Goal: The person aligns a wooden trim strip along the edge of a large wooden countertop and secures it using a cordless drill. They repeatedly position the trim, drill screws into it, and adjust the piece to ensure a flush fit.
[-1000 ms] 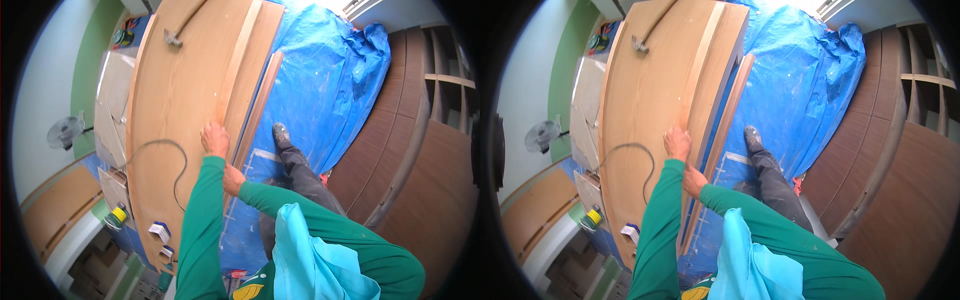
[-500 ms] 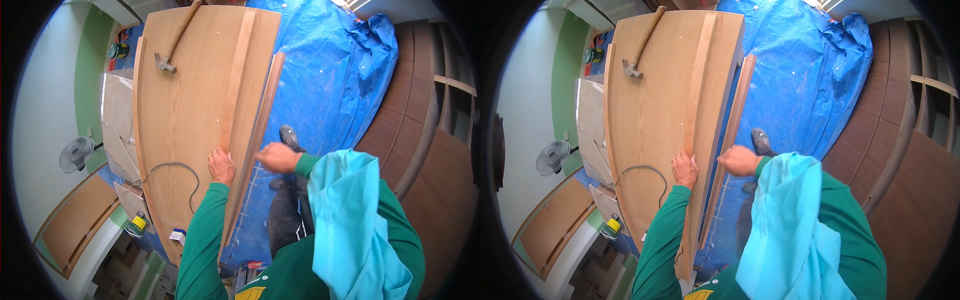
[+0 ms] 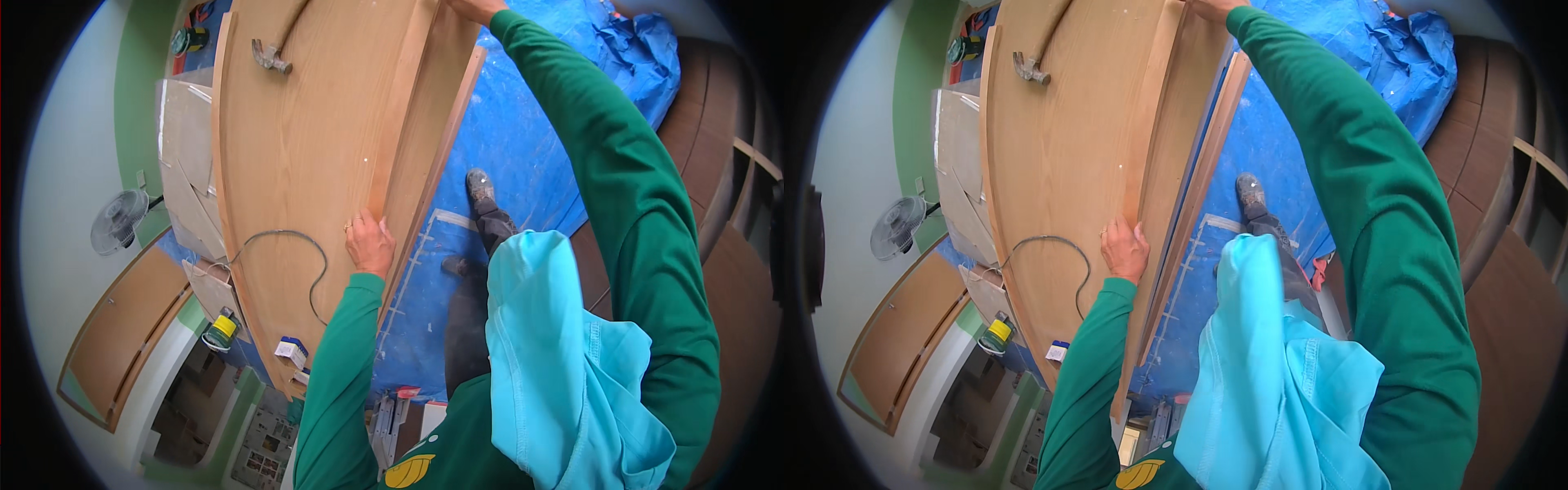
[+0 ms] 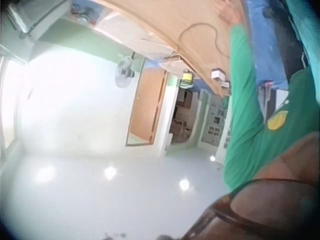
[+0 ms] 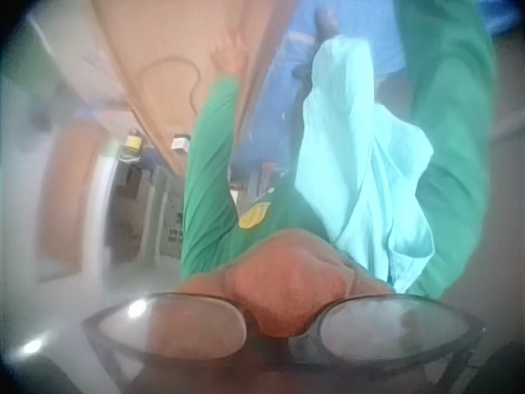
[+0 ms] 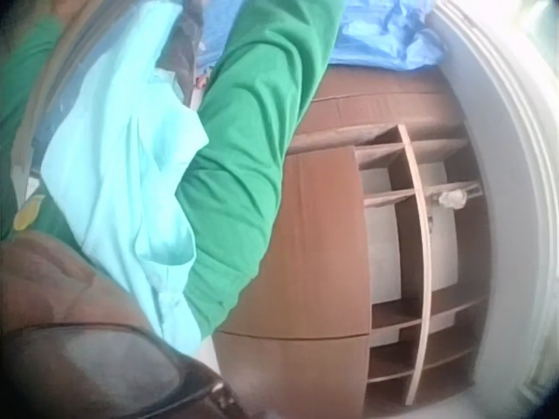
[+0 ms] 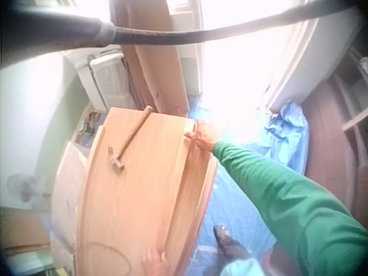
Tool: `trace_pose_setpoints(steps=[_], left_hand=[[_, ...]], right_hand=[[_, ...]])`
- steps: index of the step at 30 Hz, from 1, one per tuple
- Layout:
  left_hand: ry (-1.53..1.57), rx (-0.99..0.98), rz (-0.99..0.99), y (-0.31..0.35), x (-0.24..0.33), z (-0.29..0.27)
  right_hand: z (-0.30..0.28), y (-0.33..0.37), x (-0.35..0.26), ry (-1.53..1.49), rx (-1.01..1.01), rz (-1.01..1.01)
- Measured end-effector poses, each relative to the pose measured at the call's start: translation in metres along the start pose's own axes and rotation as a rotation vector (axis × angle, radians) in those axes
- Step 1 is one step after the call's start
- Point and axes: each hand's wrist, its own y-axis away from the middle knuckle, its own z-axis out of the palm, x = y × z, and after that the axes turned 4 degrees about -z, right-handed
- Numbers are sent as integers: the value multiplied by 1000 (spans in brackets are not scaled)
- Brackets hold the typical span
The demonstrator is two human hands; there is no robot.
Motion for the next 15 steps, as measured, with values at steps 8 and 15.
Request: trace_pose_setpoints(steps=[8, 15], left_hand=[[-13, -14, -97, 6, 7, 4], [-21, 41, -165, 6, 17, 14]], right_hand=[[3, -8, -9, -92, -47, 3], [-2, -5, -2, -162, -35, 25]])
